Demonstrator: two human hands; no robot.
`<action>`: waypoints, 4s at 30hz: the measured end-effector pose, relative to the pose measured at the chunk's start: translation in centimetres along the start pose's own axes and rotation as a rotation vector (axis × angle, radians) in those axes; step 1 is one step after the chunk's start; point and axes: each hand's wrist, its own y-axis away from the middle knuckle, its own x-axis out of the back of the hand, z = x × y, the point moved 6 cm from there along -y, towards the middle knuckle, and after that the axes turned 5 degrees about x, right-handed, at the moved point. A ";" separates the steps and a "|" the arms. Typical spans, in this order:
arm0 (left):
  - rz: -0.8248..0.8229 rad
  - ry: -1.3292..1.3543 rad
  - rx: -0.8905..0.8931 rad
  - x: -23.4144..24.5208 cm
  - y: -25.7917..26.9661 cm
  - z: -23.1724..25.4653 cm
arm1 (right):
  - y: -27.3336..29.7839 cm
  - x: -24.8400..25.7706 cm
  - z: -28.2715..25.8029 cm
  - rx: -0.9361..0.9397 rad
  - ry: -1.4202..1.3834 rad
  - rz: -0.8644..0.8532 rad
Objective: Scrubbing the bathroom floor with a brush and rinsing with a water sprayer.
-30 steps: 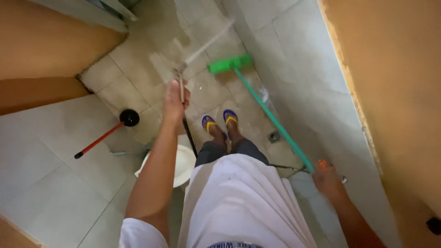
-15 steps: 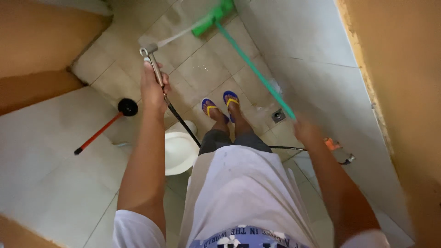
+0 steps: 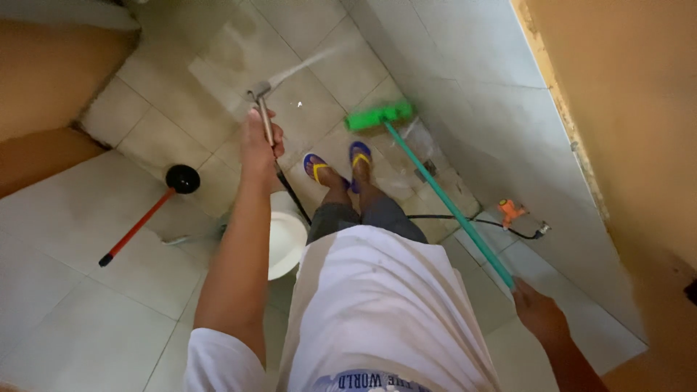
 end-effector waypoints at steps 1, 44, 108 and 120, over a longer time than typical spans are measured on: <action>0.004 -0.002 0.006 0.2 0.4 -0.1 | -0.3 0.3 -0.3 0.000 0.002 -0.007; 0.058 0.463 -0.146 9.3 -2.8 0.4 | -5.7 18.6 -36.9 0.388 0.225 0.295; 0.544 0.716 -0.164 23.8 17.3 -20.1 | -5.9 17.7 -34.0 0.517 0.795 0.044; 0.901 0.849 -0.278 18.7 19.6 -17.2 | 4.3 30.2 -75.1 0.958 1.496 0.451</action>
